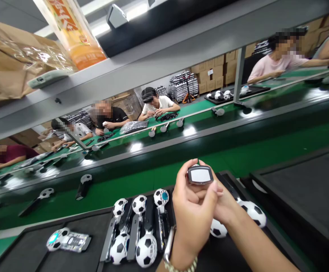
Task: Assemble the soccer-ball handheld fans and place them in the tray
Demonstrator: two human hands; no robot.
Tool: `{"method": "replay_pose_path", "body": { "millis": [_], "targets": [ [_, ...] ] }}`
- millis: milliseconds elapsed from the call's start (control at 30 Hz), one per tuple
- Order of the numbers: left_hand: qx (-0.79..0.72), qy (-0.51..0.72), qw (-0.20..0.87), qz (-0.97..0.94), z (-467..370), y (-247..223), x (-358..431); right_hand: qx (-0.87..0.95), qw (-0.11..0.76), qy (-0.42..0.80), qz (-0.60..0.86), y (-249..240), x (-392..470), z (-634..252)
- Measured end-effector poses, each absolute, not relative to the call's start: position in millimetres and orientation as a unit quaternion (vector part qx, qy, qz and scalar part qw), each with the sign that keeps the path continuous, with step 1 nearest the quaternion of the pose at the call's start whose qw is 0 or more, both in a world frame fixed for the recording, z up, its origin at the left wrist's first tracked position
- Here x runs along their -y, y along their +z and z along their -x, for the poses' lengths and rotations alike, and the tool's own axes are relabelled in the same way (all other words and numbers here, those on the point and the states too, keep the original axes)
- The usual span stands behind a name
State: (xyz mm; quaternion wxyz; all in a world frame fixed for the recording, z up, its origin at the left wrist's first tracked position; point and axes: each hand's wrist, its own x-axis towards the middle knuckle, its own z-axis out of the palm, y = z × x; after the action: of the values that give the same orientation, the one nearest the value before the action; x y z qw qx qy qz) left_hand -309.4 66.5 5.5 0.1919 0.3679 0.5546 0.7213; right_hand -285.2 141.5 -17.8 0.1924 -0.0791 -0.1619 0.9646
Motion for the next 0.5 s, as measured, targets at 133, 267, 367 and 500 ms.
{"method": "replay_pose_path", "body": {
  "millis": [133, 267, 367, 500],
  "targets": [
    [-0.541, 0.72, 0.221, -0.374, 309, 8, -64, 0.079, 0.145, 0.984, 0.073, -15, -142, 283],
    [-0.524, 0.725, 0.223, -0.387, 309, 7, -62, 0.066, 0.157, 0.982, 0.081, -19, -143, 282],
    [-0.516, 0.728, 0.224, -0.392, 308, 5, -61, 0.08, 0.135, 0.986, 0.065, -24, -143, 283],
    [-0.493, 0.749, 0.222, -0.383, 302, 4, -57, 0.195, 0.148, 0.968, 0.052, -26, -141, 279]
  ]
}}
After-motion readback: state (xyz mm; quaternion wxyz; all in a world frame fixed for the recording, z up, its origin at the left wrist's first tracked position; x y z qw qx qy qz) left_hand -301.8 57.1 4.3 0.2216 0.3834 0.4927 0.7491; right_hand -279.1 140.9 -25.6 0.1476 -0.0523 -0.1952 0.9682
